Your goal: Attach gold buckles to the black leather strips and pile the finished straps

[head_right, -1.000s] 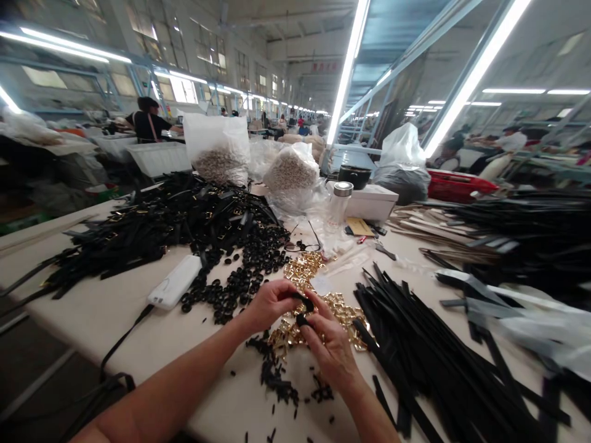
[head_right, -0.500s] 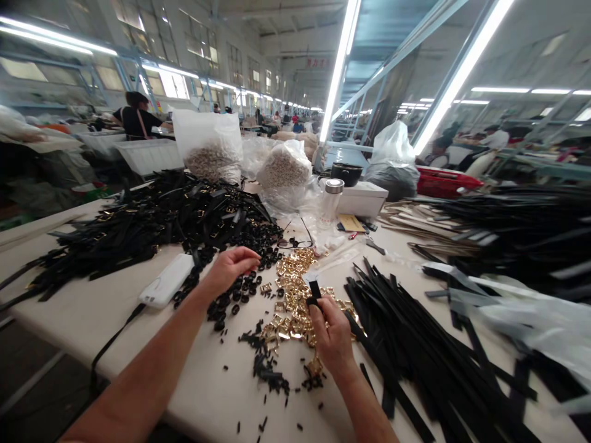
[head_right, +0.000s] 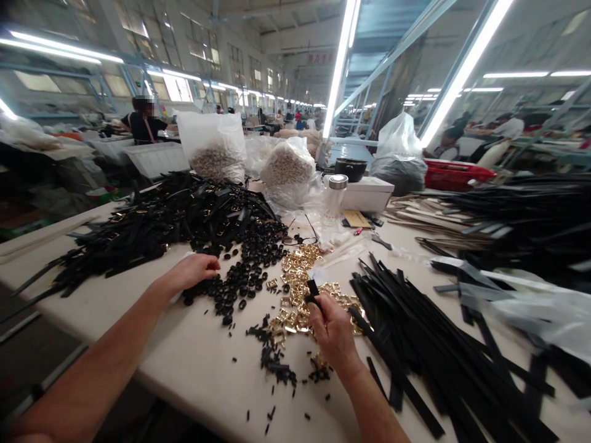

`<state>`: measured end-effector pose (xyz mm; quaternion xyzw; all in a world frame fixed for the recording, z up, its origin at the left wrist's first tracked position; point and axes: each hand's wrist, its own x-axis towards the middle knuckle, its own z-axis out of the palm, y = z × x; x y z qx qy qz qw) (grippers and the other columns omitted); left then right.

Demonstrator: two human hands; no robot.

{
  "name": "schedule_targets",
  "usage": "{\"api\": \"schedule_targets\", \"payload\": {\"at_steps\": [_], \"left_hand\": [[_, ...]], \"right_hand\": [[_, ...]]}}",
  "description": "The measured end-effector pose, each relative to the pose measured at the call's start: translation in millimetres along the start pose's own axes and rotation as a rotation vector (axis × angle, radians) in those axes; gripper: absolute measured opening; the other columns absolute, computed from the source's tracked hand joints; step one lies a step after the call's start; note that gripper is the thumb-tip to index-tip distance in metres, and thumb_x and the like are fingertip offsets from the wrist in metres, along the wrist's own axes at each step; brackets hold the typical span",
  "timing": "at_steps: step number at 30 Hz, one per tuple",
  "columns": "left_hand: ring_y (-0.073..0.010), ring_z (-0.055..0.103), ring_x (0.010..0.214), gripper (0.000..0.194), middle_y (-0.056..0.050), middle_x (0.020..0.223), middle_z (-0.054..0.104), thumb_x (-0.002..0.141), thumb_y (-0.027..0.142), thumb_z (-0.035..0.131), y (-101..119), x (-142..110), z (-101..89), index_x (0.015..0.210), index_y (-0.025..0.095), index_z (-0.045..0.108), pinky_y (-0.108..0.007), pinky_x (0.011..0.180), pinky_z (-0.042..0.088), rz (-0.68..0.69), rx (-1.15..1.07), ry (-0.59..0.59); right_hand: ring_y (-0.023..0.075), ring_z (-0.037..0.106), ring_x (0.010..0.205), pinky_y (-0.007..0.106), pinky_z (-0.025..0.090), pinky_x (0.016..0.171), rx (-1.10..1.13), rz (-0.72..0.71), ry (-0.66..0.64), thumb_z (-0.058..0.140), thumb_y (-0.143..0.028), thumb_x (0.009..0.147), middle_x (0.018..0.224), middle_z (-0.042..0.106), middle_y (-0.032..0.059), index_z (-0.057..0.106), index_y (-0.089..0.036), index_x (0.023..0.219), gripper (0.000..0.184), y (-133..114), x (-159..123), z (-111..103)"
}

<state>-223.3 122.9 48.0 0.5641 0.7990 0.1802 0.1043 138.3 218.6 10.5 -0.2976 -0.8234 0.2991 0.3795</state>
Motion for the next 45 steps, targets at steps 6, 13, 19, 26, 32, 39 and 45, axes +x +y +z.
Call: {"api": "schedule_targets", "payload": {"at_steps": [6,13,19,26,32,39,45], "left_hand": [[-0.0223,0.062,0.066,0.013,-0.004,0.061,0.067,0.057,0.012,0.064,0,0,8.2,0.053,0.025,0.066,-0.029,0.065,0.041,-0.003,-0.003,-0.023],[-0.0217,0.066,0.068,0.006,-0.003,0.064,0.066,0.063,0.016,0.058,33,2,20.3,0.061,0.021,0.061,-0.029,0.064,0.047,-0.014,-0.173,0.028],[-0.0169,0.07,0.064,0.02,0.0,0.071,0.067,0.066,0.029,0.07,92,8,43.8,0.079,0.018,0.06,-0.025,0.058,0.053,-0.087,-1.1,-0.142],[-0.0094,0.067,0.072,0.029,-0.001,0.08,0.071,0.055,0.019,0.082,141,5,86.0,0.081,0.015,0.07,-0.02,0.074,0.053,-0.201,-1.583,-0.201],[-0.0083,0.064,0.064,0.024,0.002,0.07,0.068,0.057,0.02,0.083,140,1,101.4,0.071,0.015,0.065,-0.018,0.064,0.051,-0.177,-1.505,-0.265],[-0.0123,0.064,0.058,0.032,0.001,0.063,0.067,0.065,0.035,0.082,136,-2,101.3,0.071,0.016,0.057,-0.02,0.052,0.047,-0.099,-1.243,-0.337],[-0.0098,0.056,0.049,0.037,0.002,0.056,0.062,0.06,0.038,0.084,141,-6,101.0,0.065,0.016,0.055,-0.02,0.047,0.043,-0.072,-1.257,-0.331]], "right_hand": [[0.0163,0.051,0.066,0.029,0.038,0.062,-0.03,-0.039,-0.026,0.043,-0.03,0.095,0.071,0.053,0.0014,0.05,-0.022,0.074,0.024,2,0,2],[0.0161,0.049,0.067,0.028,0.037,0.062,-0.037,-0.049,-0.046,0.043,-0.029,0.095,0.072,0.052,0.0009,0.05,-0.021,0.075,0.022,3,-3,5],[0.0164,0.048,0.07,0.028,0.036,0.063,0.013,-0.048,-0.049,0.043,-0.026,0.094,0.073,0.05,0.0009,0.047,-0.022,0.073,0.022,-4,-4,5],[0.0158,0.049,0.072,0.028,0.036,0.065,0.031,-0.063,-0.004,0.046,-0.019,0.091,0.073,0.05,0.0003,0.047,-0.022,0.073,0.018,-9,-5,4],[0.0149,0.05,0.07,0.027,0.036,0.064,-0.007,-0.079,-0.048,0.048,-0.022,0.091,0.076,0.05,0.0006,0.05,-0.021,0.075,0.016,-14,-7,5],[0.0145,0.052,0.072,0.026,0.038,0.066,-0.023,-0.079,-0.064,0.048,-0.022,0.091,0.077,0.051,0.0008,0.052,-0.021,0.077,0.014,-12,-8,8],[0.013,0.05,0.069,0.025,0.037,0.063,-0.062,-0.105,-0.077,0.049,-0.02,0.089,0.076,0.05,-0.0004,0.05,-0.02,0.076,0.014,-9,-9,11]]}}
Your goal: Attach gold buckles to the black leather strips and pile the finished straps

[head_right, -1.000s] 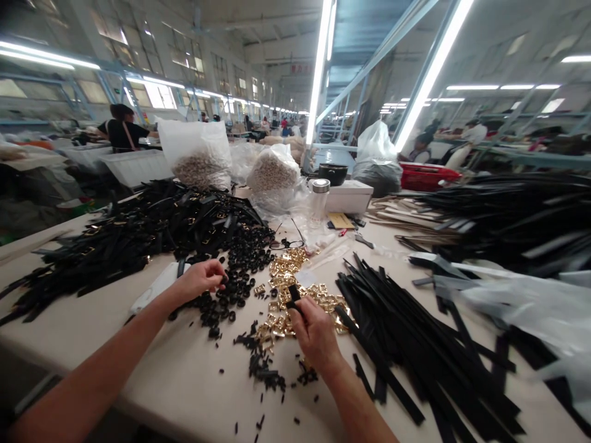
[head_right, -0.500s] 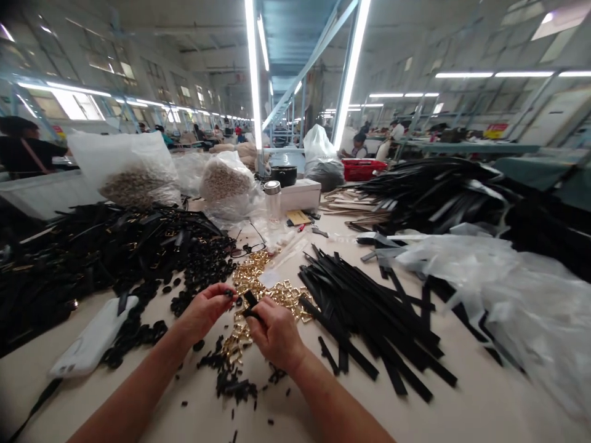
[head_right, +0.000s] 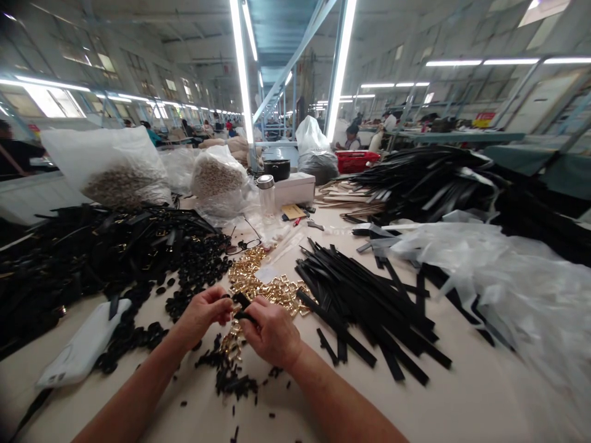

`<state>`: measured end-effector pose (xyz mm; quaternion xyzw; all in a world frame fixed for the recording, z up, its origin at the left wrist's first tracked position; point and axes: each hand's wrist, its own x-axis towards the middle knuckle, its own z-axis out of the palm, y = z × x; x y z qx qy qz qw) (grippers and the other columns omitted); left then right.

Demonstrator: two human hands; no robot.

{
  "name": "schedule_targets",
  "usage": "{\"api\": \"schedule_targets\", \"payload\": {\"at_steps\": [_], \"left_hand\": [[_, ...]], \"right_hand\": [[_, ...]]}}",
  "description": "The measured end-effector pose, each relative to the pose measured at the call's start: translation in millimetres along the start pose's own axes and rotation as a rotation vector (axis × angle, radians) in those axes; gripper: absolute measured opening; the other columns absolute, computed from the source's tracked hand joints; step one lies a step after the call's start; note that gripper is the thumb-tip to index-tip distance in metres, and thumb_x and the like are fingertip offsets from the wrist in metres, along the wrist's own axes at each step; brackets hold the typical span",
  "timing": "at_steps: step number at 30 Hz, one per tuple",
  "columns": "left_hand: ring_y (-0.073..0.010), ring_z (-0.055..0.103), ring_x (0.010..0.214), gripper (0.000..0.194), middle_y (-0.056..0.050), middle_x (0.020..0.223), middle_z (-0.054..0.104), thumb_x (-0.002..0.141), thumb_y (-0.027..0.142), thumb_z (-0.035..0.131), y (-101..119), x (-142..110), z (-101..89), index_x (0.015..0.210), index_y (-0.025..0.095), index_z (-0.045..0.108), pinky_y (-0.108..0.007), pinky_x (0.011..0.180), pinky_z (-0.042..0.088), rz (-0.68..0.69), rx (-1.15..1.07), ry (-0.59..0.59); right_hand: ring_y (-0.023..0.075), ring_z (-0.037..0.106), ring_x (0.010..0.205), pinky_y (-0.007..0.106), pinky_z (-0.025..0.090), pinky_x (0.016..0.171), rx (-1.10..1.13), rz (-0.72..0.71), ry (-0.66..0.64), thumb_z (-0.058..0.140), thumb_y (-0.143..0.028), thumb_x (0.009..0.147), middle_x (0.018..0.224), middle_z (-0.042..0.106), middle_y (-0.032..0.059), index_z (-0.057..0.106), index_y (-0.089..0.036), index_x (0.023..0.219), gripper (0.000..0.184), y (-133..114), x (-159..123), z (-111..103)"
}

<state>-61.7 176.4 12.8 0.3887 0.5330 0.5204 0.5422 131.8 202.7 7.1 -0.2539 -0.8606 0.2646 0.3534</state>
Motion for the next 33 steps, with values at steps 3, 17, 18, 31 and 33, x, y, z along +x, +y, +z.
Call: {"api": "schedule_targets", "payload": {"at_steps": [3,17,18,31,33], "left_hand": [[-0.0095,0.056,0.052,0.033,0.001,0.059,0.064,0.062,0.037,0.083,1,-1,1.7,0.068,0.014,0.061,-0.02,0.05,0.043,-0.003,-0.046,-0.049],[-0.0142,0.065,0.067,0.032,-0.003,0.08,0.072,0.065,0.032,0.083,2,-4,3.9,0.089,0.016,0.069,-0.024,0.063,0.051,0.03,-0.087,0.004],[-0.0142,0.065,0.067,0.031,-0.004,0.08,0.072,0.065,0.032,0.082,3,-4,2.8,0.09,0.016,0.07,-0.024,0.063,0.051,0.033,-0.067,-0.002],[-0.008,0.056,0.056,0.01,-0.001,0.063,0.068,0.067,0.019,0.078,3,-4,8.9,0.075,0.013,0.076,-0.016,0.055,0.046,0.08,0.058,-0.03],[-0.0066,0.056,0.054,0.007,-0.001,0.064,0.068,0.068,0.015,0.077,6,1,2.9,0.074,0.013,0.074,-0.013,0.053,0.047,0.079,-0.129,0.088]], "right_hand": [[0.0133,0.051,0.07,0.025,0.037,0.063,-0.013,-0.001,-0.007,0.049,-0.02,0.089,0.076,0.051,-0.0003,0.05,-0.021,0.075,0.014,0,0,0],[0.0122,0.049,0.068,0.023,0.037,0.063,0.107,-0.009,-0.064,0.05,-0.016,0.088,0.074,0.052,-0.001,0.049,-0.02,0.072,0.017,0,3,-1],[0.0119,0.049,0.068,0.023,0.037,0.062,0.123,-0.005,-0.067,0.051,-0.016,0.088,0.073,0.052,-0.0013,0.05,-0.02,0.072,0.016,0,3,-2],[0.0147,0.059,0.085,0.026,0.047,0.077,0.208,-0.015,-0.154,0.054,-0.019,0.089,0.092,0.063,0.0026,0.064,-0.02,0.082,0.012,2,3,-2],[0.0168,0.06,0.101,0.029,0.047,0.088,0.245,-0.02,-0.124,0.054,-0.02,0.09,0.111,0.063,0.0053,0.066,-0.02,0.087,0.012,1,4,-4]]}}
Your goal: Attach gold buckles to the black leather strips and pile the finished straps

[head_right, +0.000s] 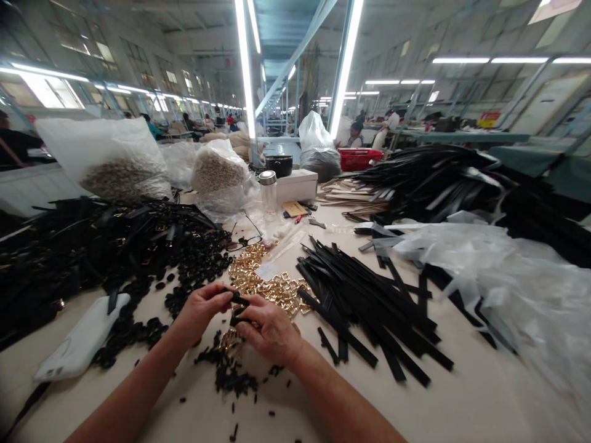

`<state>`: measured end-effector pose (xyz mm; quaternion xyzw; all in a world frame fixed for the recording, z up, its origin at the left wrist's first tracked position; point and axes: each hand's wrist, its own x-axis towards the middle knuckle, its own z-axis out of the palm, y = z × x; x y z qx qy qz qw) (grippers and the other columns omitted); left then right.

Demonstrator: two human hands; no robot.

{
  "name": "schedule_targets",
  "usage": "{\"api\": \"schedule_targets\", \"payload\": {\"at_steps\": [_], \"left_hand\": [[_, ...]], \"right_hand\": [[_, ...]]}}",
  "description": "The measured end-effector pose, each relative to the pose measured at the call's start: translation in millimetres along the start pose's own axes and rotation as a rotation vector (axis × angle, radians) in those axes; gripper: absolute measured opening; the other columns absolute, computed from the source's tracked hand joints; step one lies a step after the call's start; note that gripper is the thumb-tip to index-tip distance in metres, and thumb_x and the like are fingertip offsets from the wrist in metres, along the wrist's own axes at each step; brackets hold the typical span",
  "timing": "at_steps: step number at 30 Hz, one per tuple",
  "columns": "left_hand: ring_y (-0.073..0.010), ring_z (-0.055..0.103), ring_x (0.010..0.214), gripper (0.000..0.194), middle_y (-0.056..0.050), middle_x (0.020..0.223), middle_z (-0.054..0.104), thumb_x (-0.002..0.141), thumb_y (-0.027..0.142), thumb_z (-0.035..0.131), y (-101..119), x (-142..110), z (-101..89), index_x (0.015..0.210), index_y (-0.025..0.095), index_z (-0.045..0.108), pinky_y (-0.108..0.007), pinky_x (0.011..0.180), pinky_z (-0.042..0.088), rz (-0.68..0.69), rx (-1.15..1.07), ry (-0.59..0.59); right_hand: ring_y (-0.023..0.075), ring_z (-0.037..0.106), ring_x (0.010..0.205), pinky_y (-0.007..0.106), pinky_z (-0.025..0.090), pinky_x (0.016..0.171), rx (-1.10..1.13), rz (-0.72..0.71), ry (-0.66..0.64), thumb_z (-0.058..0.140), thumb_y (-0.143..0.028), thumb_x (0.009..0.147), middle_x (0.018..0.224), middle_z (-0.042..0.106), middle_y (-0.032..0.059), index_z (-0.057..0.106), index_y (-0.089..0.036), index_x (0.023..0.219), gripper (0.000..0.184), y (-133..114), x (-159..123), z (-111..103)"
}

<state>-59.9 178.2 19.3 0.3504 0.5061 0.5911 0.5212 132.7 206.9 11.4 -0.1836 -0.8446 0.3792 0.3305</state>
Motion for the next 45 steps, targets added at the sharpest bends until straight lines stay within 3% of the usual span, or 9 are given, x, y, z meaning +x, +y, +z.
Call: {"api": "schedule_targets", "payload": {"at_steps": [4,9,13,17,22,26,32,38,45], "left_hand": [[-0.0039,0.057,0.049,0.008,-0.001,0.07,0.068,0.074,0.004,0.069,10,8,-12.6,0.076,0.011,0.07,-0.011,0.048,0.049,-0.119,-0.441,0.25],[-0.005,0.059,0.049,0.008,-0.003,0.067,0.065,0.085,0.006,0.06,7,5,-12.0,0.082,0.008,0.067,-0.011,0.045,0.05,-0.357,-0.647,0.155],[-0.0048,0.058,0.049,0.006,-0.002,0.067,0.066,0.086,0.011,0.063,2,2,-10.8,0.085,0.009,0.068,-0.01,0.044,0.05,-0.391,-0.696,0.065],[-0.0036,0.058,0.051,0.005,-0.002,0.072,0.069,0.082,0.012,0.066,1,1,-11.4,0.086,0.01,0.069,-0.009,0.047,0.05,-0.341,-0.638,0.034],[-0.0071,0.067,0.069,0.018,-0.002,0.082,0.073,0.069,0.01,0.078,-7,-2,1.3,0.086,0.014,0.072,-0.012,0.065,0.055,-0.134,-0.5,0.055],[-0.0095,0.066,0.068,0.027,-0.004,0.078,0.073,0.06,0.017,0.086,-14,-8,13.8,0.083,0.012,0.074,-0.016,0.064,0.054,-0.208,-0.362,-0.065],[-0.0133,0.067,0.073,0.034,-0.007,0.083,0.075,0.06,0.029,0.088,-19,-10,19.0,0.087,0.013,0.076,-0.021,0.07,0.054,-0.196,-0.249,-0.079],[-0.0136,0.065,0.07,0.035,-0.007,0.084,0.075,0.061,0.034,0.086,-20,-9,19.8,0.088,0.013,0.076,-0.022,0.066,0.052,-0.126,-0.177,-0.029],[-0.0162,0.064,0.071,0.032,-0.007,0.083,0.074,0.067,0.037,0.081,-22,-9,18.6,0.089,0.014,0.077,-0.025,0.066,0.05,-0.002,0.01,-0.019]], "right_hand": [[0.0194,0.052,0.122,0.033,0.042,0.102,0.074,-0.005,0.048,0.053,-0.021,0.091,0.127,0.06,0.0082,0.068,-0.021,0.099,0.016,-1,2,-4],[0.0137,0.065,0.083,0.025,0.048,0.077,0.07,0.1,0.012,0.054,-0.025,0.091,0.091,0.07,0.0023,0.068,-0.02,0.09,0.014,2,-1,-1],[0.0096,0.06,0.057,0.02,0.043,0.059,0.032,0.291,0.046,0.05,-0.024,0.093,0.066,0.066,-0.0025,0.062,-0.019,0.074,0.023,6,-2,2],[0.009,0.057,0.052,0.02,0.041,0.056,0.043,0.322,0.086,0.048,-0.024,0.093,0.061,0.063,-0.0027,0.057,-0.019,0.069,0.026,7,-2,2],[0.0102,0.056,0.055,0.021,0.039,0.056,-0.097,0.289,0.156,0.049,-0.026,0.092,0.062,0.063,-0.0012,0.058,-0.019,0.07,0.025,5,-1,3],[0.0112,0.056,0.057,0.021,0.04,0.057,-0.134,0.269,0.167,0.048,-0.028,0.092,0.064,0.063,-0.0003,0.06,-0.019,0.074,0.023,6,-1,3],[0.0124,0.061,0.062,0.022,0.043,0.061,-0.096,0.277,0.129,0.048,-0.028,0.094,0.073,0.068,0.0006,0.065,-0.02,0.089,0.02,13,-2,3],[0.012,0.059,0.062,0.022,0.044,0.061,-0.067,0.266,0.047,0.042,-0.031,0.098,0.075,0.067,0.0014,0.064,-0.018,0.088,0.027,12,0,1],[0.0119,0.057,0.061,0.022,0.042,0.059,-0.128,0.234,0.09,0.048,-0.021,0.092,0.073,0.067,0.0009,0.068,-0.02,0.093,0.02,5,2,-1]]}}
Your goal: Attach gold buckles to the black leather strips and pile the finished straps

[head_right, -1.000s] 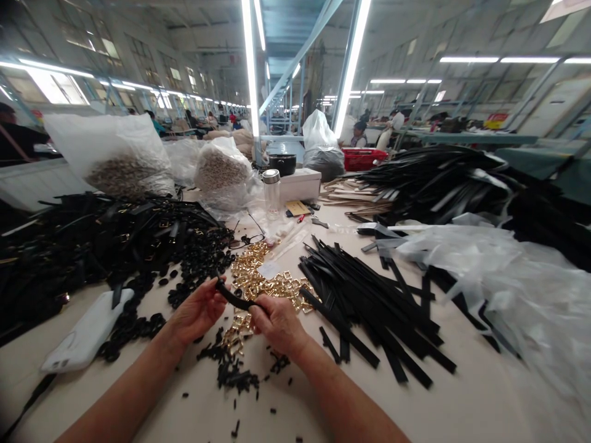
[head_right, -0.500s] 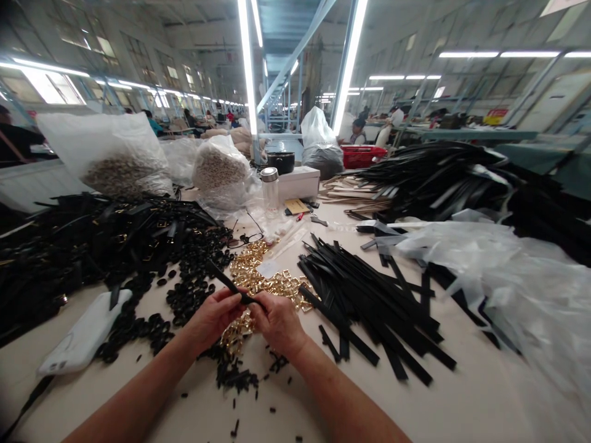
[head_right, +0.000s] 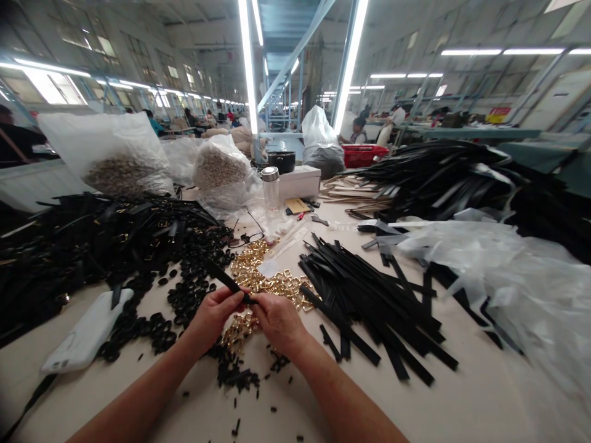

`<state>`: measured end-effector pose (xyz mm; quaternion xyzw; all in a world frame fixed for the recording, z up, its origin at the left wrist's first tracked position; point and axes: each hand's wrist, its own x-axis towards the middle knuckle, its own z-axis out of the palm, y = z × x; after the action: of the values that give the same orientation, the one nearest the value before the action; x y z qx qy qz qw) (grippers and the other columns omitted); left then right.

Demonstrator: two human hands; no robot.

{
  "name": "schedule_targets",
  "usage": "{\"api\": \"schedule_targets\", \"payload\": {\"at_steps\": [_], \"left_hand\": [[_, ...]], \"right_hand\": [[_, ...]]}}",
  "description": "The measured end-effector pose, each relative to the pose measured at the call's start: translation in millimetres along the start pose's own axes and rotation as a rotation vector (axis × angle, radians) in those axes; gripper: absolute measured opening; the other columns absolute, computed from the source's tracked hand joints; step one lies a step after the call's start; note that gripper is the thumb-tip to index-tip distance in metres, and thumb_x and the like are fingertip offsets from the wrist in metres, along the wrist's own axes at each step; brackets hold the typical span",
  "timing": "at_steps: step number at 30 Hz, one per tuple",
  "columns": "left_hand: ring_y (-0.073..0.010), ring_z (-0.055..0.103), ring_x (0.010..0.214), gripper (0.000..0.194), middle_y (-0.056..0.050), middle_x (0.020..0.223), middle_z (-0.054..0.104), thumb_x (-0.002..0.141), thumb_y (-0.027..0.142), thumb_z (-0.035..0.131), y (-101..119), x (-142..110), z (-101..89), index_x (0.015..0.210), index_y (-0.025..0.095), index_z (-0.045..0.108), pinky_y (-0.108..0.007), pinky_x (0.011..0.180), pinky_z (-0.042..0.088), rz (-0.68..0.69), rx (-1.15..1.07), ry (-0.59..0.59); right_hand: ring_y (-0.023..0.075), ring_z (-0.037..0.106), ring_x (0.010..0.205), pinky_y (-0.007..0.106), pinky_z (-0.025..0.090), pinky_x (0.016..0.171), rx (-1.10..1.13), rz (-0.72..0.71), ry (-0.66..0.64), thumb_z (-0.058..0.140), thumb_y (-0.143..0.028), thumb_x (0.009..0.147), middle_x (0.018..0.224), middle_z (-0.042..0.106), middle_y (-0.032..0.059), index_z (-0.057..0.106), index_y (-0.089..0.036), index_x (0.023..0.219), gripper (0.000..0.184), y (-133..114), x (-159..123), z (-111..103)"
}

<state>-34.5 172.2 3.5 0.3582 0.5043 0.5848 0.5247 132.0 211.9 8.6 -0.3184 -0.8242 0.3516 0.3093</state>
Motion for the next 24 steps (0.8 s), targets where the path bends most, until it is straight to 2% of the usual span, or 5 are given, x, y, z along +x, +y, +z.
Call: {"api": "schedule_targets", "payload": {"at_steps": [5,10,16,24], "left_hand": [[-0.015,0.06,0.068,0.024,-0.005,0.076,0.072,0.07,0.034,0.078,6,-2,1.2,0.085,0.015,0.077,-0.024,0.063,0.047,0.077,0.103,-0.048],[-0.0113,0.053,0.057,0.028,-0.004,0.07,0.067,0.066,0.037,0.08,18,-5,0.8,0.081,0.014,0.074,-0.021,0.051,0.041,0.059,0.119,-0.196],[-0.0094,0.051,0.054,0.024,0.0,0.067,0.057,0.075,0.037,0.074,24,-9,-6.5,0.08,0.015,0.066,-0.02,0.05,0.042,0.053,0.186,-0.341],[-0.0102,0.053,0.052,0.023,0.002,0.061,0.056,0.079,0.037,0.069,26,-10,-6.0,0.079,0.016,0.063,-0.021,0.049,0.041,0.049,0.238,-0.352]], "right_hand": [[0.0118,0.058,0.06,0.022,0.043,0.058,0.055,0.045,0.031,0.053,-0.019,0.087,0.071,0.068,0.0002,0.072,-0.021,0.095,0.02,-1,0,0],[0.0075,0.047,0.044,0.019,0.037,0.043,0.289,0.206,-0.095,0.053,-0.029,0.087,0.057,0.057,-0.0039,0.071,-0.019,0.083,0.021,-4,-2,0],[0.0063,0.047,0.044,0.018,0.038,0.041,0.551,0.336,-0.172,0.062,-0.043,0.081,0.06,0.057,-0.0049,0.062,-0.018,0.083,0.025,-6,0,0],[0.0072,0.051,0.047,0.019,0.04,0.042,0.672,0.382,-0.174,0.067,-0.047,0.077,0.063,0.06,-0.0035,0.055,-0.017,0.079,0.032,-4,1,3]]}}
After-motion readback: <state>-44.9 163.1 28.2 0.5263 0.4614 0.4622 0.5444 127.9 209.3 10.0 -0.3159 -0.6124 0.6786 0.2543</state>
